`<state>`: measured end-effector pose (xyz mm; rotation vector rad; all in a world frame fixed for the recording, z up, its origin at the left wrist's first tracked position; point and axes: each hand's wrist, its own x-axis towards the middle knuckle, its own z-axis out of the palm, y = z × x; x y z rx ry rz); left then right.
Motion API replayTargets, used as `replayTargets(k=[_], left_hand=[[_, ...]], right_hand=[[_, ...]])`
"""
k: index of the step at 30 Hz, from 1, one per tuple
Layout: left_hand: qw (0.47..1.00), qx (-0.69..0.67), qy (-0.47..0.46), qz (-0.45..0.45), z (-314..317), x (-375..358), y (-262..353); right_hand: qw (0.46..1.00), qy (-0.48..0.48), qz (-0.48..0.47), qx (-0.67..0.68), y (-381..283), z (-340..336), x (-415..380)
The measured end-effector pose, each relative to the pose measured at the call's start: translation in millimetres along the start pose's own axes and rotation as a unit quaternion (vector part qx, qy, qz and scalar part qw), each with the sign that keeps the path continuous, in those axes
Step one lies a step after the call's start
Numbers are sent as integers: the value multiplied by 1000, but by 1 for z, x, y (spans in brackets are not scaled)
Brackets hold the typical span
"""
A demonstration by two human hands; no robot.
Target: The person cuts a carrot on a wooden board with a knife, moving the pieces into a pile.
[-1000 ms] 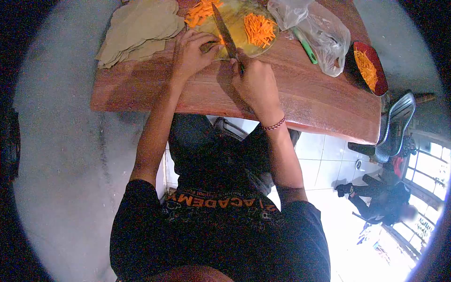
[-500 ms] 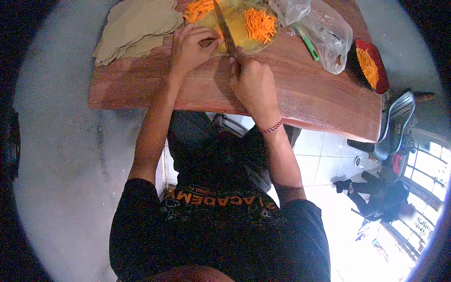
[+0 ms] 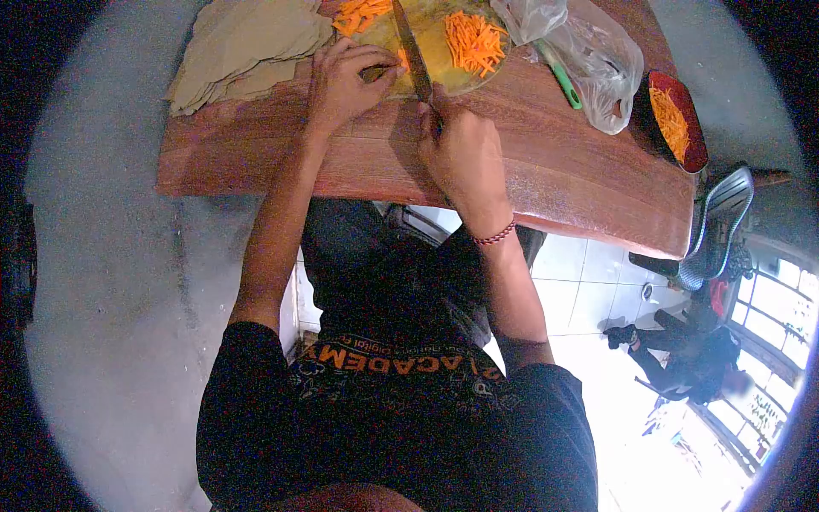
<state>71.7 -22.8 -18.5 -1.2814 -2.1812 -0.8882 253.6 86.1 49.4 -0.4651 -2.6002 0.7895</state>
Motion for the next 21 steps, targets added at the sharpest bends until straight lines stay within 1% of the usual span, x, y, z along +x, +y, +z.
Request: replayTargets(k=[6, 8, 9, 12, 14, 17, 18, 20, 21], left_hand=[[1000, -4, 4, 4, 4, -1, -5], [1000, -5, 5, 18, 3, 0, -3], [1000, -6, 5, 19, 2, 0, -2], [1000, -2, 8, 28, 2, 1, -2], [998, -57, 4, -4, 4, 0, -4], [997, -71, -18, -22, 4, 0, -5], [997, -71, -17, -21, 4, 1, -5], [998, -66, 6, -6, 4, 0, -6], [998, -64, 6, -6, 4, -1, -7]], right_hand=[[1000, -8, -7, 12, -3, 1, 2], [999, -31, -1, -36, -5, 2, 6], [999, -31, 0, -36, -5, 5, 8], [999, -10, -12, -39, -1, 16, 23], [998, -7, -23, -62, 0, 19, 35], [998, 11, -34, -59, 9, 30, 50], [998, 12, -35, -59, 12, 33, 53], [997, 54, -34, -35, 18, 38, 58], [997, 54, -35, -34, 18, 36, 57]])
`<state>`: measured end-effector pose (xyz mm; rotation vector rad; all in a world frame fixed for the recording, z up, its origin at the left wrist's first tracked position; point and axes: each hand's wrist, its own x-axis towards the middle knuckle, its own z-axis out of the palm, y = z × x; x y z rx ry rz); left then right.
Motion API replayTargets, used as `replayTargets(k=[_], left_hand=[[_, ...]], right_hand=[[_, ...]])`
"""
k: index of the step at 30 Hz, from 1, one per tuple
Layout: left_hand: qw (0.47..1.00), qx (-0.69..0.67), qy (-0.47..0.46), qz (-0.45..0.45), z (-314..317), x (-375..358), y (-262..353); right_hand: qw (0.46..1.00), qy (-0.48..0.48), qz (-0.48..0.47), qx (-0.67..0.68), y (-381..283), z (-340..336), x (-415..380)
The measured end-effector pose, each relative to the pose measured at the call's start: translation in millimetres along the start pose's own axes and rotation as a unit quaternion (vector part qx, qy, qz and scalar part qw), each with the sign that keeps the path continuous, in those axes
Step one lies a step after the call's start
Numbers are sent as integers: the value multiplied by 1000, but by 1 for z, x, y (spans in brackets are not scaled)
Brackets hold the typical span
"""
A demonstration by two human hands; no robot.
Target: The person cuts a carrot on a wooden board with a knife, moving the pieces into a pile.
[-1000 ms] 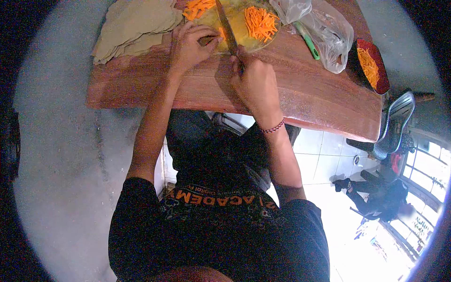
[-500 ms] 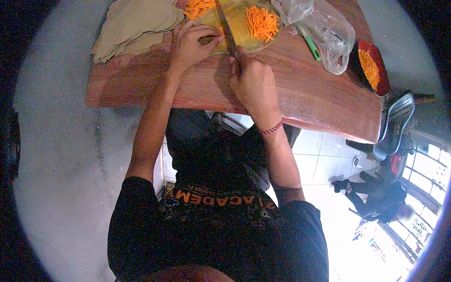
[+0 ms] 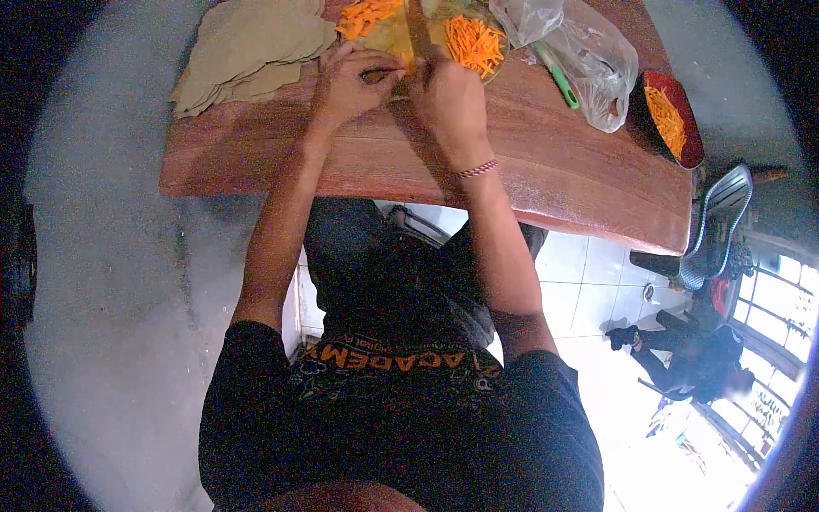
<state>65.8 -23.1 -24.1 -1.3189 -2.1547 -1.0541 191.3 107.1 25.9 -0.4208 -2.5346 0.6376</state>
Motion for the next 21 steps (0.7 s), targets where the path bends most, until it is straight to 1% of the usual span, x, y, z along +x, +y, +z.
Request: replayTargets(k=[3, 5, 7, 9, 11, 21], left_hand=[[1000, 1, 12, 7, 1, -1, 0], [1000, 15, -11, 10, -3, 0, 1], [1000, 6, -8, 6, 0, -1, -1], [1000, -1, -6, 4, -1, -2, -1], [999, 23, 2, 32, -4, -1, 1], [999, 33, -14, 37, -5, -3, 2]], right_hand=[[1000, 5, 13, -2, 0, -9, -9], [1000, -15, -1, 12, -4, -16, -18], [1000, -16, 4, 15, -13, -21, -26], [1000, -15, 9, 19, -18, -22, -30], [999, -35, 22, 4, -19, -22, -33], [999, -32, 21, 5, -23, -22, -44]])
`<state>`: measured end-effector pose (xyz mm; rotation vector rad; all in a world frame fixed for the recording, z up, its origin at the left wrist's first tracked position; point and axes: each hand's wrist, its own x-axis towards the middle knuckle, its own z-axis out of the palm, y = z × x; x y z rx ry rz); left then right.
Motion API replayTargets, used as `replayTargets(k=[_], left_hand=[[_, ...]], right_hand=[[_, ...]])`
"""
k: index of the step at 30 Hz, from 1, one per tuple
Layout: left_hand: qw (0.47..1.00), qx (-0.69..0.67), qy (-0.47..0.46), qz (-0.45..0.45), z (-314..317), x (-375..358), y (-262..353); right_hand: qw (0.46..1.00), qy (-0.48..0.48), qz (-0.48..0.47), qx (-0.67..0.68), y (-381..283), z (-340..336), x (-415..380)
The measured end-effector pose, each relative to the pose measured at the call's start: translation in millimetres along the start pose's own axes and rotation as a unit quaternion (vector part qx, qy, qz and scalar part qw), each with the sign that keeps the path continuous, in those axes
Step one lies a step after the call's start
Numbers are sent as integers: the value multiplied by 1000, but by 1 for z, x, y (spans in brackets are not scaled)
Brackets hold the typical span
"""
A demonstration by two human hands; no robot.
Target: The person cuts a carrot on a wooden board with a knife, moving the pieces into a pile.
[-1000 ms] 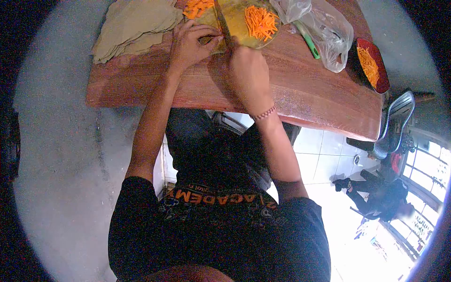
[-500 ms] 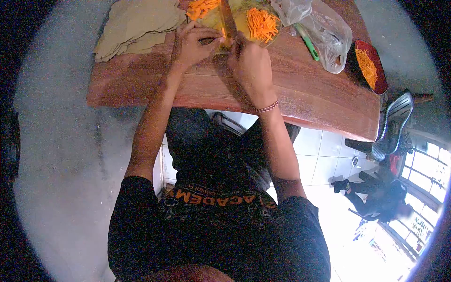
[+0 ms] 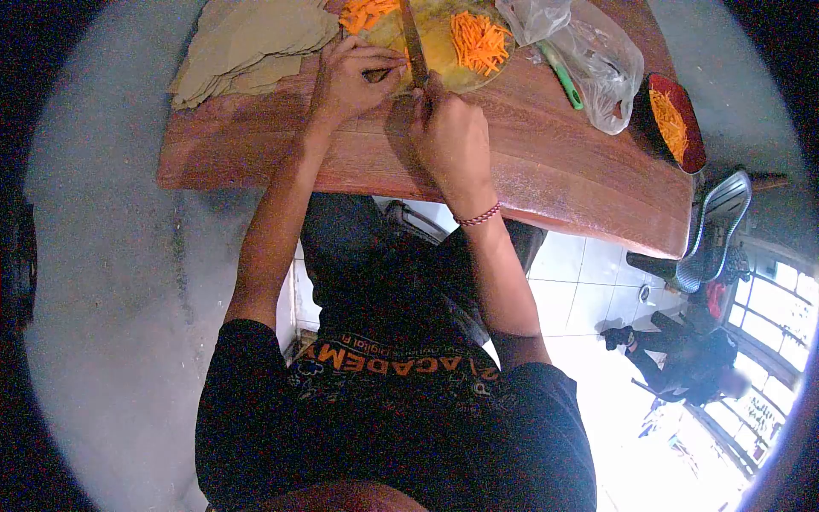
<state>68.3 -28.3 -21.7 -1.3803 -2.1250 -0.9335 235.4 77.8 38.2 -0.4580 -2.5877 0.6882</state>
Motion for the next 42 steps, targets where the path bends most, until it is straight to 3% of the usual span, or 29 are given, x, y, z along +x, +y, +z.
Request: replayTargets(k=[12, 26, 30, 32, 42], left_hand=[[1000, -7, 13, -13, -2, -1, 5], [1000, 2, -6, -4, -5, -2, 4], [1000, 18, -3, 0, -4, -4, 4], [1000, 8, 10, 14, -2, -3, 2], [1000, -2, 8, 11, -5, -3, 6]], right_hand=[[998, -32, 14, -57, 1, 16, 23], [997, 72, 21, -33, 26, 19, 58], [999, 32, 22, -34, 17, 3, 34], [999, 41, -33, 3, 12, 5, 21], [1000, 3, -6, -19, -2, 4, 6]])
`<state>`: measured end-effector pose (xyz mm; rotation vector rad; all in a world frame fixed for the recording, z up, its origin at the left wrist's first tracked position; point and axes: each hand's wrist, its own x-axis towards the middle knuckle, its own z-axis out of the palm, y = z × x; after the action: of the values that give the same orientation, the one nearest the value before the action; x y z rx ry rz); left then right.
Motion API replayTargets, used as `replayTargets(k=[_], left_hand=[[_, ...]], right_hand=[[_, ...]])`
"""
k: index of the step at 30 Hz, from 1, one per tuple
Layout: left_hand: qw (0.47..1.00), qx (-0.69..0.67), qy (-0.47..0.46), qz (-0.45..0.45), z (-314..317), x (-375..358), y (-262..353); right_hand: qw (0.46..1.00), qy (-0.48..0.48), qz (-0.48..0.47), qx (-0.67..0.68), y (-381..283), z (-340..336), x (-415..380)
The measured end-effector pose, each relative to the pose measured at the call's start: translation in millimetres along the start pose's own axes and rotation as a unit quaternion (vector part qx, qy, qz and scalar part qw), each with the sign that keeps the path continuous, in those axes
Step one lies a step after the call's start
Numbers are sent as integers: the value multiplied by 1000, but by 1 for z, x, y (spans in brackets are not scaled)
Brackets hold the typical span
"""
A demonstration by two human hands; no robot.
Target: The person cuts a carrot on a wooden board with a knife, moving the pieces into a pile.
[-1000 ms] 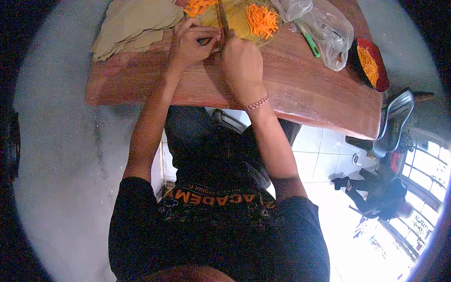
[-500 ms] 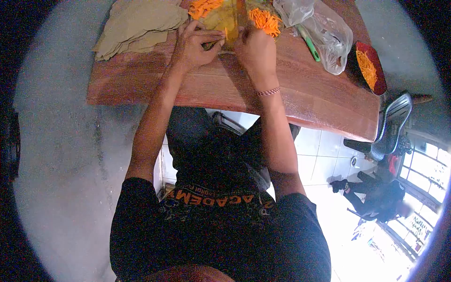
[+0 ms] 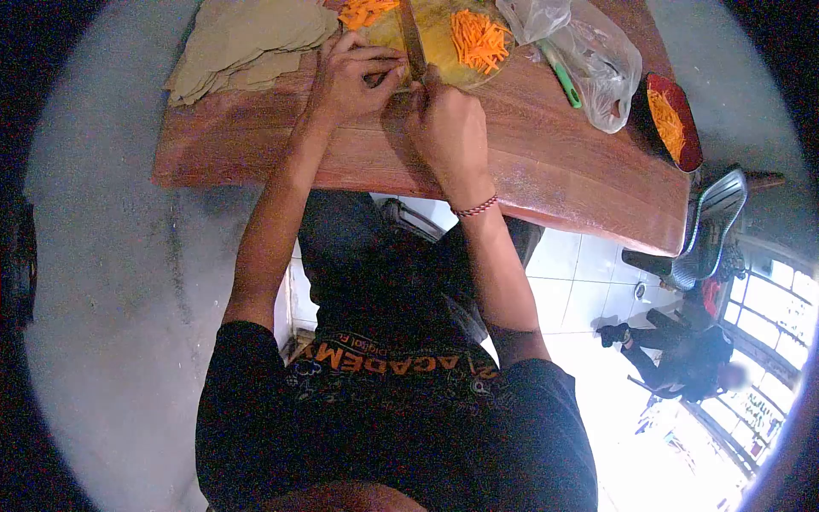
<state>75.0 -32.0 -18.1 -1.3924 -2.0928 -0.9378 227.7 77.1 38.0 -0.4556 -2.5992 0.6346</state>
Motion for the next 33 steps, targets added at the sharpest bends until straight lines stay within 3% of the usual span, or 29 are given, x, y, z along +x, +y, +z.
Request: replayTargets(k=[15, 18, 20, 27, 29, 33], left_hand=[[998, 44, -35, 5, -6, 0, 3], [996, 72, -56, 9, -7, 0, 3], [997, 69, -40, 13, -4, -2, 1], [996, 81, -7, 32, -8, -5, 1], [998, 37, 51, -24, -11, -3, -5], [990, 43, 129, -41, -13, -3, -15]], right_hand=[[998, -7, 42, -44, 7, 27, 42], [998, -1, -28, -53, 23, 29, 50], [999, 40, 21, -14, 20, 17, 48], [998, 41, 31, 21, 4, -7, 20], [998, 28, 34, 41, -3, -4, 14], [999, 1, 36, 31, -1, 8, 5]])
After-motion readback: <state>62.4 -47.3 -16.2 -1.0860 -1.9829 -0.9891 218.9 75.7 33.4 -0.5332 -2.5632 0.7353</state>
